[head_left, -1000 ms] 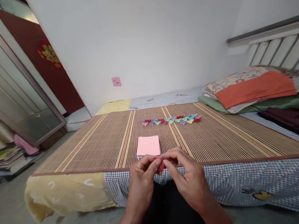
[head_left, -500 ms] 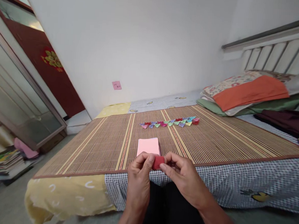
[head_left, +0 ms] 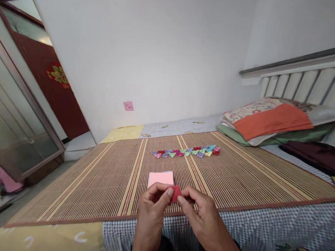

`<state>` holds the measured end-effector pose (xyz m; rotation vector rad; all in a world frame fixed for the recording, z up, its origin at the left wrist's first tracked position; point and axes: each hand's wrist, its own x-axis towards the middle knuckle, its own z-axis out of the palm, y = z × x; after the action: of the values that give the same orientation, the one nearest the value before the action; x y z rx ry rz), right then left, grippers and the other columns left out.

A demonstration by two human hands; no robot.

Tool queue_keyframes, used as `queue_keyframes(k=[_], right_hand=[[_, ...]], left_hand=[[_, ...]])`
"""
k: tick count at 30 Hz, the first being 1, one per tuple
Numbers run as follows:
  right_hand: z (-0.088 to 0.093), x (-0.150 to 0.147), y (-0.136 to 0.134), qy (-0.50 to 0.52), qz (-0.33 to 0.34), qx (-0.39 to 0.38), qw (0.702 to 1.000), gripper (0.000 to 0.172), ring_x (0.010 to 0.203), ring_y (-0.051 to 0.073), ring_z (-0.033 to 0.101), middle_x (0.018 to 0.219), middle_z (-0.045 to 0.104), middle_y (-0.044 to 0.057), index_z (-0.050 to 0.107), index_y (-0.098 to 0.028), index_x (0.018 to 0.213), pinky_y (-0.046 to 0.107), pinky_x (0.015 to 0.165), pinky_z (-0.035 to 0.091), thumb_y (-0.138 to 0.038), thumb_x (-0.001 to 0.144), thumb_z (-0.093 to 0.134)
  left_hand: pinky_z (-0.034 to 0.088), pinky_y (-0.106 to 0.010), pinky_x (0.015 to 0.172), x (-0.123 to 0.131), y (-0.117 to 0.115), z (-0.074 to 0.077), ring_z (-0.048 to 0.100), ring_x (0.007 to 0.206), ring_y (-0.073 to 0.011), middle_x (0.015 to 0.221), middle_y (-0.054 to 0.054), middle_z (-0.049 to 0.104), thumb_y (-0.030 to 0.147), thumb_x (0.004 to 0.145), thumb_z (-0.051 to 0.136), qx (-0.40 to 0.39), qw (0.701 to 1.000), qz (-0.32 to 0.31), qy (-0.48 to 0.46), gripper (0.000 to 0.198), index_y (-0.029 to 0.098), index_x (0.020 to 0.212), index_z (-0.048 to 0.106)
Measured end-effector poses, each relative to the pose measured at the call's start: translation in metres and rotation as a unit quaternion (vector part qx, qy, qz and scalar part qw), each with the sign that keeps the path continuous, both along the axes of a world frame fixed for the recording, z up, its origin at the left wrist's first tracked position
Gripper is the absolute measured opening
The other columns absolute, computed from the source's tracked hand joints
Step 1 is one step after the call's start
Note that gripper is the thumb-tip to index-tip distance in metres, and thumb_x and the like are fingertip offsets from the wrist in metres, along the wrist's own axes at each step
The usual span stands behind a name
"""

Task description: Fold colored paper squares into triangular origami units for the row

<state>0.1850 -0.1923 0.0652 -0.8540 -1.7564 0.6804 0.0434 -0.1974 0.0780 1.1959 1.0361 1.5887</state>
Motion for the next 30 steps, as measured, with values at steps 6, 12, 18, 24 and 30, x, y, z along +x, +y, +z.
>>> queue_keyframes(k=[6, 12, 18, 24, 30], right_hand=[[-0.008, -0.005, 0.043, -0.061, -0.158, 0.13, 0.977, 0.022, 0.059, 0.015, 0.055, 0.07, 0.059, 0.001, 0.052, -0.021, 0.075, 0.026, 0.055, 0.038, -0.016, 0.096, 0.05], [0.005, -0.004, 0.091, -0.01, -0.042, -0.001, 0.999, 0.018, 0.063, 0.014, 0.056, 0.072, 0.061, -0.001, 0.06, -0.021, 0.081, 0.024, 0.057, 0.043, -0.024, 0.098, 0.055], [0.005, -0.011, 0.138, -0.022, -0.041, -0.038, 0.998, 0.015, 0.062, 0.013, 0.053, 0.07, 0.056, -0.004, 0.054, -0.022, 0.078, 0.024, 0.056, 0.042, -0.019, 0.088, 0.066], [-0.014, -0.02, 0.172, -0.059, -0.095, 0.075, 0.991, 0.021, 0.066, 0.015, 0.054, 0.075, 0.056, 0.001, 0.054, -0.021, 0.079, 0.027, 0.059, 0.04, -0.022, 0.1, 0.049], [-0.031, -0.033, 0.176, -0.043, -0.115, 0.06, 0.991, 0.027, 0.058, 0.013, 0.049, 0.067, 0.052, -0.001, 0.05, -0.021, 0.075, 0.028, 0.056, 0.034, -0.024, 0.102, 0.045]], left_hand=[[0.052, -0.031, 0.075, 0.004, 0.04, -0.008, 0.067, 0.078, -0.0213, 0.082, -0.007, 0.075, 0.032, 0.08, 0.079, 0.038, 0.994, 0.064, 0.081, 0.014, 0.018, 0.08, 0.079], [0.048, -0.024, 0.07, -0.002, 0.098, -0.001, 0.058, 0.067, -0.013, 0.068, 0.0, 0.066, 0.03, 0.076, 0.084, 0.006, 0.996, -0.024, -0.084, 0.017, 0.016, 0.074, 0.075], [0.05, -0.026, 0.07, -0.001, 0.155, -0.016, 0.061, 0.067, -0.0136, 0.071, -0.002, 0.068, 0.025, 0.07, 0.088, -0.062, 0.954, -0.123, -0.266, 0.019, 0.016, 0.075, 0.072], [0.048, -0.021, 0.066, -0.004, 0.181, -0.04, 0.055, 0.063, -0.0091, 0.071, 0.0, 0.066, 0.02, 0.065, 0.091, -0.107, 0.936, -0.094, -0.323, 0.021, 0.014, 0.073, 0.072], [0.046, -0.02, 0.064, -0.013, 0.181, -0.05, 0.053, 0.063, -0.0095, 0.067, 0.0, 0.063, 0.027, 0.07, 0.089, -0.071, 0.965, -0.039, -0.25, 0.022, 0.015, 0.076, 0.072]])
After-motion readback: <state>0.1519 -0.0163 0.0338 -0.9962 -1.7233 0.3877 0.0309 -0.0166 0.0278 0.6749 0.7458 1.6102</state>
